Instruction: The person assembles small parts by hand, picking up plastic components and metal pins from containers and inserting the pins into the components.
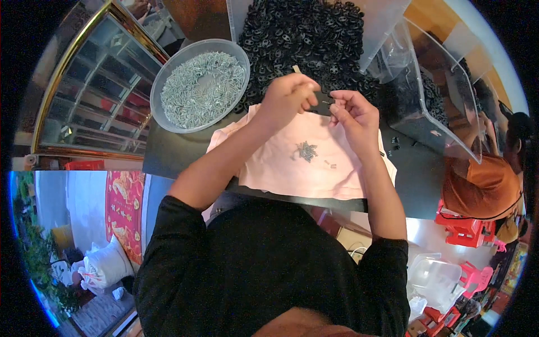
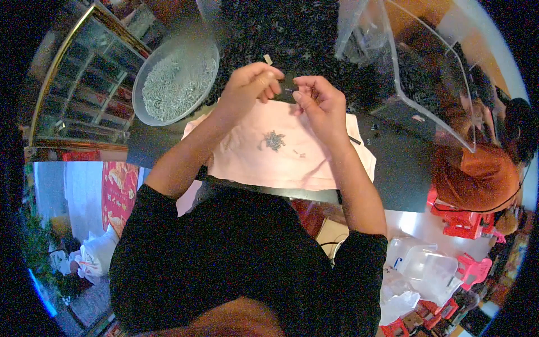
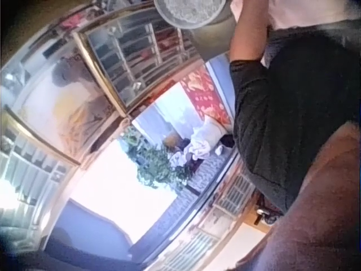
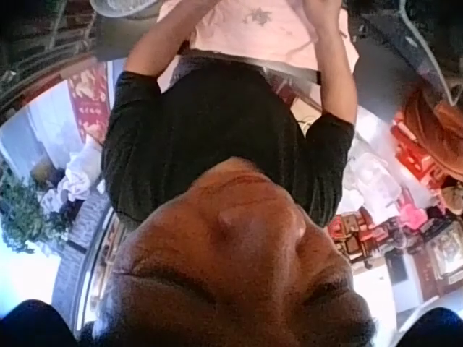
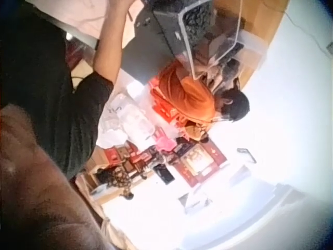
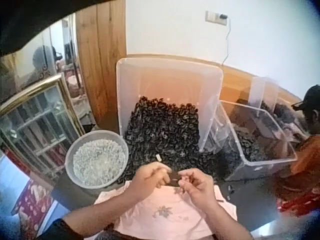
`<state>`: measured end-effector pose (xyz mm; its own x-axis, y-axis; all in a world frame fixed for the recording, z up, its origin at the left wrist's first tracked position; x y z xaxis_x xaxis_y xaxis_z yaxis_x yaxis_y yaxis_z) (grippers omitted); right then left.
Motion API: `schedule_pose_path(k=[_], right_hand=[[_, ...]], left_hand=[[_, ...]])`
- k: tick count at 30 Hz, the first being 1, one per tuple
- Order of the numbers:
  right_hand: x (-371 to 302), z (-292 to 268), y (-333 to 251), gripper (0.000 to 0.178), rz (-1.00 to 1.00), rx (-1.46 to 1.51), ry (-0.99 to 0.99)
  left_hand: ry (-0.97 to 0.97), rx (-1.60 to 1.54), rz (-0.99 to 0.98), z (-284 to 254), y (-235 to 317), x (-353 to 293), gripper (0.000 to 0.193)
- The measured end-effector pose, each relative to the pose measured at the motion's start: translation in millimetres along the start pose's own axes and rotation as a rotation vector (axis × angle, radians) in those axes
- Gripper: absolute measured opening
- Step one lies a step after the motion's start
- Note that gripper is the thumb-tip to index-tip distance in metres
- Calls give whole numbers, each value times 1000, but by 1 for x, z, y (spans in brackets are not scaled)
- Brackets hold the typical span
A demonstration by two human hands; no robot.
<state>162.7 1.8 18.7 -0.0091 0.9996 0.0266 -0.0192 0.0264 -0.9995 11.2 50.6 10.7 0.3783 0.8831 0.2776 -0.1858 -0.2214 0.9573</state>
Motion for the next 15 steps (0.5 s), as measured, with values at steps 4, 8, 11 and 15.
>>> schedule_pose_path(k=[4, 8, 11, 15], right_hand=[[6, -17, 6, 12, 106, -24, 51], [9, -31, 7, 9, 85, 60, 83], [10, -36, 3, 9, 81, 151, 136], [15, -47, 6, 11, 131, 229, 157]], left_hand=[[47, 45, 7, -18, 8, 8, 18], [81, 68, 15, -26, 20, 19, 14], [158, 157, 25, -33, 19, 28, 13], [84, 694, 226, -29, 15, 50, 10]])
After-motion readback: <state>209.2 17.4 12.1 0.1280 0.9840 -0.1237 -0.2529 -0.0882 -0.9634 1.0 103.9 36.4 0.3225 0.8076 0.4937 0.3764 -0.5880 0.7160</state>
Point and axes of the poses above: each hand's wrist, its own x-axis towards the middle knuckle, its own z-axis out of the palm, y = z × x, the point moved 4 cm from there along x, towards the middle knuckle, and after that the axes turned 12 degrees about z, right-handed, at the moved point
